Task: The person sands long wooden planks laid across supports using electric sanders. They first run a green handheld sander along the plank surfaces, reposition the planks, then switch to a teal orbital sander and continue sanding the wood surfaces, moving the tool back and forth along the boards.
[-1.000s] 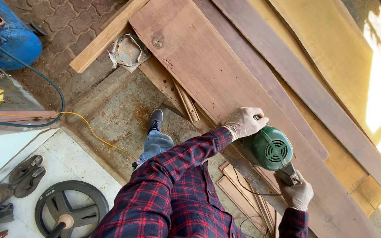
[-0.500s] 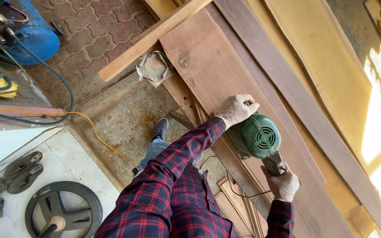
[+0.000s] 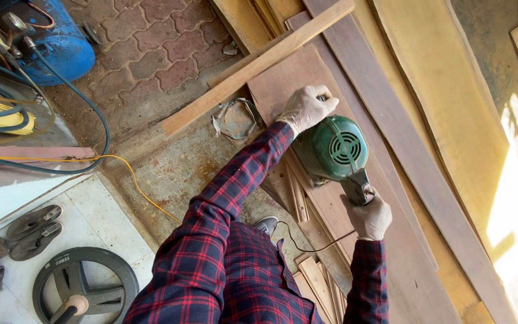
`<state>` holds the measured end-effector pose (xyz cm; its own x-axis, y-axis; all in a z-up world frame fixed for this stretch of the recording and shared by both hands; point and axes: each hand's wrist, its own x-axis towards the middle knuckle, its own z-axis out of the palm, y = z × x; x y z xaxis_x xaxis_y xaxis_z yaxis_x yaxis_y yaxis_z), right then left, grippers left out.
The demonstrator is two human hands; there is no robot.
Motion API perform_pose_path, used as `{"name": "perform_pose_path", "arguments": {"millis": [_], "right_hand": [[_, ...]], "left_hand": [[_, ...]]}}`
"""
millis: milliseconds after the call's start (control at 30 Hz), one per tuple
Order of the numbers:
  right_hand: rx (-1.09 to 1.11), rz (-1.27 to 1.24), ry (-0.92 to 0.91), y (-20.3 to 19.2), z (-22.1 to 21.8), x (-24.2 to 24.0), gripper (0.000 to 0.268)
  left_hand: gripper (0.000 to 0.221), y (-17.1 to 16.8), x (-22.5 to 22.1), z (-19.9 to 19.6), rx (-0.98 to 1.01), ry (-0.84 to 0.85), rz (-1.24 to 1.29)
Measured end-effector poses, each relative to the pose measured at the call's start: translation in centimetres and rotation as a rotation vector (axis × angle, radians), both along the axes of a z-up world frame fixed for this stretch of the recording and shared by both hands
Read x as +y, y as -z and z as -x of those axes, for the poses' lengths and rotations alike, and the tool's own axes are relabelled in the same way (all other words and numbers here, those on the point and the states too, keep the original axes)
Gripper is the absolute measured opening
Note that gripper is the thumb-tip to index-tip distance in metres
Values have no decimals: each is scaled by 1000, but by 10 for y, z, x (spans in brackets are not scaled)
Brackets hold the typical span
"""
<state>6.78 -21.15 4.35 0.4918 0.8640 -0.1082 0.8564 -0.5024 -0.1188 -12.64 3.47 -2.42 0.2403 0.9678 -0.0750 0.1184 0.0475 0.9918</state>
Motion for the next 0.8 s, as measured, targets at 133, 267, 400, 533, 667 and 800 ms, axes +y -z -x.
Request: {"name": "perform_pose_path", "arguments": {"millis": [133, 267, 400, 533, 667, 800], "right_hand": [[14, -12, -46, 4, 25, 44, 52], [34, -19, -64, 3, 53, 81, 53], [49, -12, -85, 5, 76, 107, 55], [51, -1, -95, 4, 96, 127, 55], [48, -12, -109, 7, 111, 136, 53], [44, -23, -120, 9, 114, 138, 53]], "left_hand": [[23, 9, 41, 29, -4, -10, -7], [21, 8, 72, 59, 54, -49, -1], [21, 15, 97, 83, 39, -85, 11], [22, 20, 114, 105, -13, -63, 17], [25, 24, 125, 118, -27, -80, -5], [26, 25, 128, 124, 7, -66, -6]]}}
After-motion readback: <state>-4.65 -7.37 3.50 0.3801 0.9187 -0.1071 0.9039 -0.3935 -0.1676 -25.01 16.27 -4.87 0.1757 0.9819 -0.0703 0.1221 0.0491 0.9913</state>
